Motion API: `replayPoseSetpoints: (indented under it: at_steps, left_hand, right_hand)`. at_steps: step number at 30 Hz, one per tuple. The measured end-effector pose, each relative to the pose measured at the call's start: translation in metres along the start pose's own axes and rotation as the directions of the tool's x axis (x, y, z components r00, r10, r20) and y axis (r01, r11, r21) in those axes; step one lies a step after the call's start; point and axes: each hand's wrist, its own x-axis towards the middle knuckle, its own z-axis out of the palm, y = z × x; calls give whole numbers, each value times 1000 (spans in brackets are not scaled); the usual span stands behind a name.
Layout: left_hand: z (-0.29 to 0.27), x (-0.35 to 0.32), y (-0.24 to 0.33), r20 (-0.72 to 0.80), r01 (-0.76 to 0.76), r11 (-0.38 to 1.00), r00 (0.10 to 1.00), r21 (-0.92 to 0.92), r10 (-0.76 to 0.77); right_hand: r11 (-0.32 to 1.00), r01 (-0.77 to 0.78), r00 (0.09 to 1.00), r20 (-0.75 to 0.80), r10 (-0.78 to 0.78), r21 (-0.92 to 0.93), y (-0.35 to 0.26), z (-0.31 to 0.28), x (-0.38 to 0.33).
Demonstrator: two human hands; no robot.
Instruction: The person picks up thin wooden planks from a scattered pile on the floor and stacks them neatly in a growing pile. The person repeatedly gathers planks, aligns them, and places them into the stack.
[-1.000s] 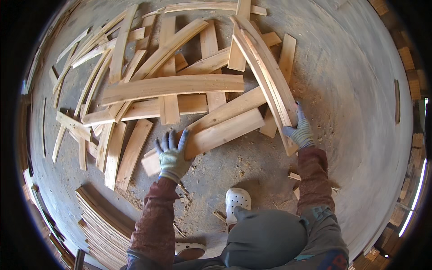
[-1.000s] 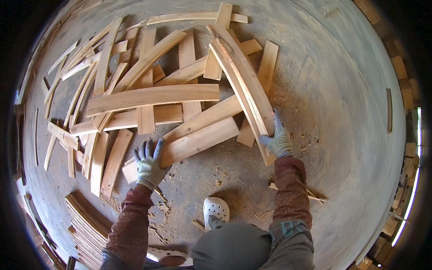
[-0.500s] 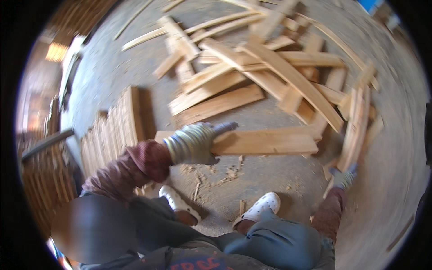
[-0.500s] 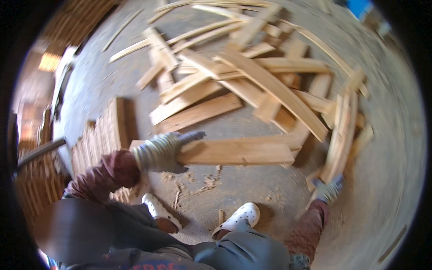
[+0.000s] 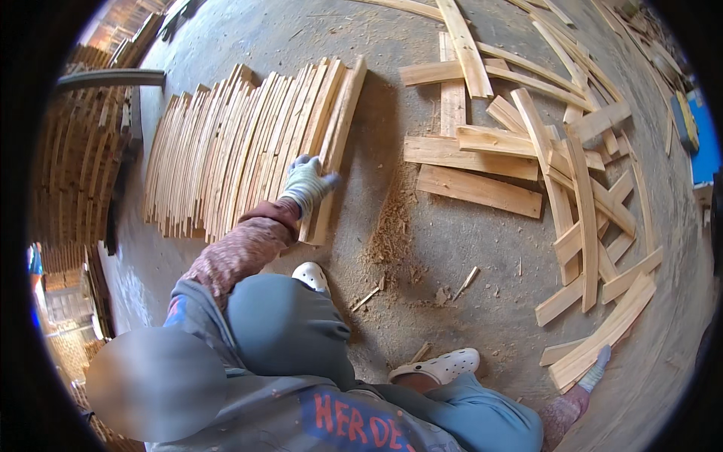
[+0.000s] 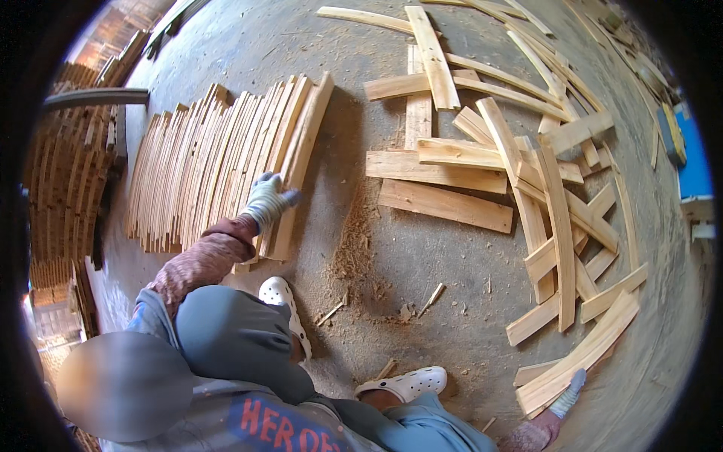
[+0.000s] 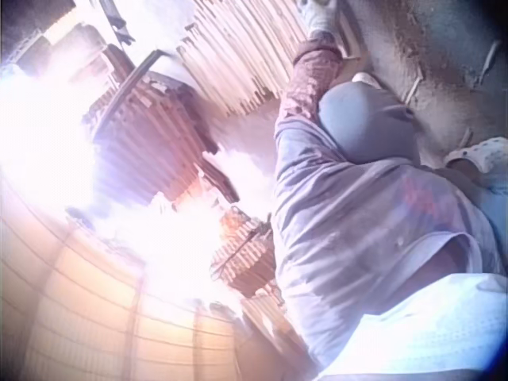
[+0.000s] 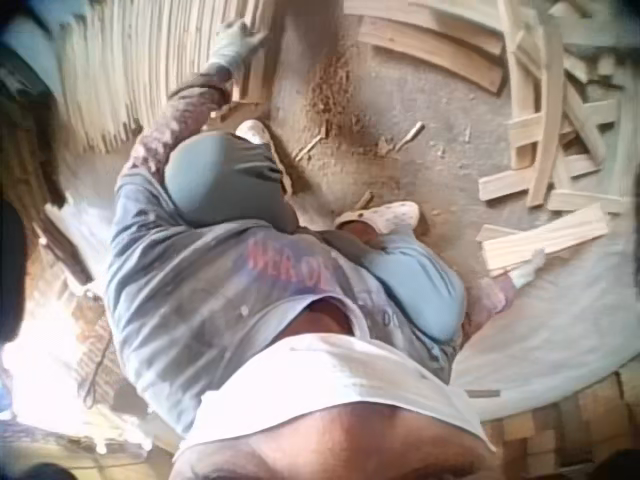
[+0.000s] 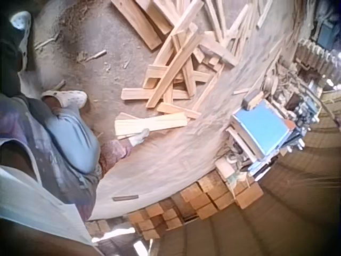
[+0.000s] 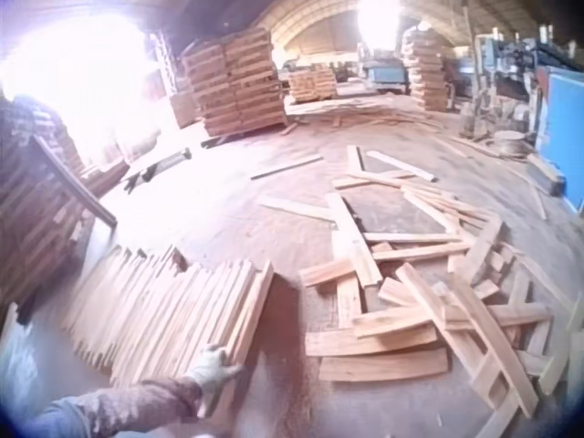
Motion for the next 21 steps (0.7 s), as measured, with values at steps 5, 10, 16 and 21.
replayPoseSetpoints:
  at_steps: [5, 10, 16, 21]
  left_hand:
    - [35, -8, -23, -157, -131, 968, 973, 216, 167]
    - [79, 12, -62, -394, -65, 996, 915, 58, 83]
    - [73, 7, -49, -403, -179, 941, 914, -289, 50]
    - [56, 6, -69, -333, -192, 930, 939, -312, 82]
  right_hand:
    - [878, 379, 882, 400, -247, -293, -80, 161, -87]
    - [813, 511, 577, 812, -86, -277, -99, 373, -162]
    - [810, 529, 558, 823, -108, -253, 83, 569, -227]
    - [641, 567, 344, 856, 386, -517, 184, 632, -326]
